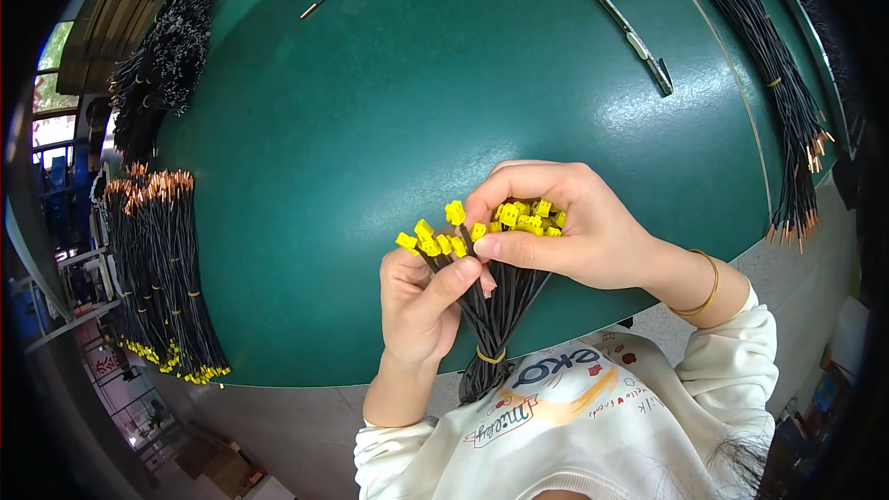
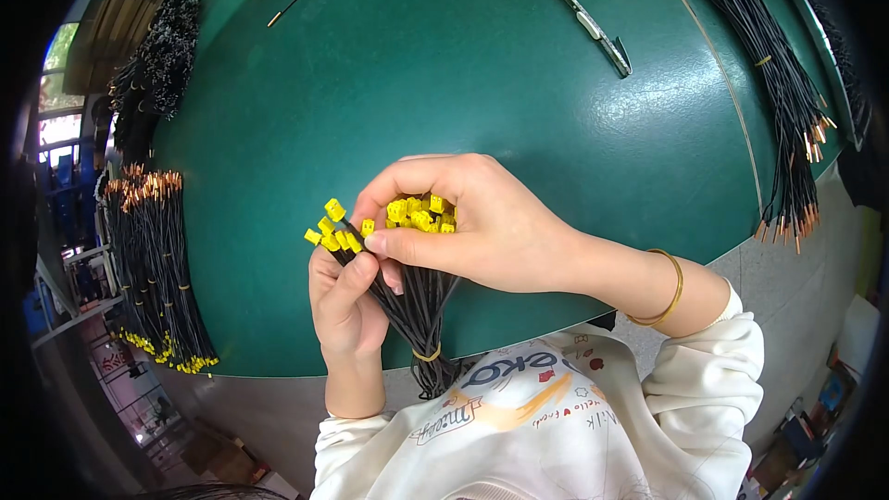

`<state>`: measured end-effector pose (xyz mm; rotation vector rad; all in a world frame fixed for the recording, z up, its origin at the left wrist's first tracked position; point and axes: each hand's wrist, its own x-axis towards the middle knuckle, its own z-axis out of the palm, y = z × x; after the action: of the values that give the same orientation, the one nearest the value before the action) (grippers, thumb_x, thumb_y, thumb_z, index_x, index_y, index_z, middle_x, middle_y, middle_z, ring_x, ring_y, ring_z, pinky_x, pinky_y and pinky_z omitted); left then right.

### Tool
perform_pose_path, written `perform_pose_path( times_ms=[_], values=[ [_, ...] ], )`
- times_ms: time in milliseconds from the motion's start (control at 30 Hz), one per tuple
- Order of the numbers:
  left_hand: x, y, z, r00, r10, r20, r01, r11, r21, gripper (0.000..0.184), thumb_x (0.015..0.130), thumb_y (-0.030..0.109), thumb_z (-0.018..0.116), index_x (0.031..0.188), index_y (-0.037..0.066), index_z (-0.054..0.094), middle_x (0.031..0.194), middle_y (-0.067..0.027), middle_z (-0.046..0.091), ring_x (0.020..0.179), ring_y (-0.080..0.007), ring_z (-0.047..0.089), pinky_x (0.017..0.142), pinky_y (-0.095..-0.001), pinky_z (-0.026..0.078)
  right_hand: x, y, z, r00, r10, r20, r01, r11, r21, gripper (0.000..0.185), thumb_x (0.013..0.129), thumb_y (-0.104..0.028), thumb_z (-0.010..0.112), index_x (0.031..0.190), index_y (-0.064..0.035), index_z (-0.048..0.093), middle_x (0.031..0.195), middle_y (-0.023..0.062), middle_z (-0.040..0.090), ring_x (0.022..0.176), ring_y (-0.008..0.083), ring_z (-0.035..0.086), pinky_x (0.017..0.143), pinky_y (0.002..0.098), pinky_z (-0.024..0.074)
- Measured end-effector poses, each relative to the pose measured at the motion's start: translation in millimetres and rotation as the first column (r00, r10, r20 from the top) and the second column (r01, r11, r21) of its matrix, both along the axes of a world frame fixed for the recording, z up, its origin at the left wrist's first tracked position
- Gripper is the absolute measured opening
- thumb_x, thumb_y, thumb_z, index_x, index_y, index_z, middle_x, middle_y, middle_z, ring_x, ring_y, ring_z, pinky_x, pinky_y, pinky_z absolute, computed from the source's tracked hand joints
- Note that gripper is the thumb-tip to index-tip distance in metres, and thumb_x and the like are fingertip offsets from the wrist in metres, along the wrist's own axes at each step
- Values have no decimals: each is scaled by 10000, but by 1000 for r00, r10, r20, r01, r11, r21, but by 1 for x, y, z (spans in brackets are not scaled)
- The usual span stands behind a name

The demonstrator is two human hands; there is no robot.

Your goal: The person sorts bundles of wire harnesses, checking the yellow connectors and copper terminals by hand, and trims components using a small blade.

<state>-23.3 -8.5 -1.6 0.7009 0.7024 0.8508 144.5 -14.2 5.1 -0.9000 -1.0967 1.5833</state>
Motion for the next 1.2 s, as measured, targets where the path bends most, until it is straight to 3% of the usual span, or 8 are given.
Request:
perform_pose_path(
  times_ms=[167,300,433,667,933,1100,1200],
  values=[
    [0,2,-1,998,-26,55,28,998,-48,108,750,29,565,841,-30,561,759,-90,572,624,-144,541,573,-246,442,-1,-2,2,1000,-5,28,4,1000,24,117,753,-42,574,857,3,543,810,49,549,732,101,531,645,223,424],
    [0,4,-1,994,-64,93,72,993,-91,114,754,43,562,845,-26,562,751,-82,565,621,-145,529,590,-248,431,-2,-4,5,998,40,-54,-42,999,-24,130,775,-28,542,898,11,525,818,57,537,718,92,528,619,212,429],
    [3,4,-1,992,-92,89,102,989,-112,108,754,49,562,832,-26,566,725,-75,558,615,-143,522,596,-244,425,-5,-5,7,990,-47,-133,37,996,-75,133,789,-17,517,919,11,506,821,59,523,706,83,527,598,203,434],
    [2,0,1,997,-19,-69,20,1000,15,102,759,12,555,848,-35,560,795,-81,574,659,-114,537,610,-237,440,-4,1,0,977,-148,151,91,939,332,159,755,-29,571,896,-9,502,815,44,519,731,94,517,653,225,425],
    [-1,4,5,979,-19,-204,41,994,103,136,741,-42,548,877,-36,540,808,-82,569,664,-115,539,593,-233,447,0,1,-3,962,-158,224,135,984,113,132,734,-34,596,821,-24,497,774,27,537,751,89,513,690,226,419],
    [6,-1,7,955,81,-286,-35,986,162,178,733,-19,566,900,-38,506,764,-67,541,634,-120,528,577,-234,446,3,4,-7,969,-167,182,138,977,164,143,750,-105,592,832,-34,499,781,31,547,747,104,523,681,239,423],
    [-2,-2,-1,958,50,-284,21,970,243,187,753,20,542,924,-35,491,791,-75,527,654,-130,513,601,-238,434,-1,3,-11,967,-209,144,161,944,289,178,735,-151,597,839,-32,514,752,45,552,717,116,524,651,252,424]
  ],
)
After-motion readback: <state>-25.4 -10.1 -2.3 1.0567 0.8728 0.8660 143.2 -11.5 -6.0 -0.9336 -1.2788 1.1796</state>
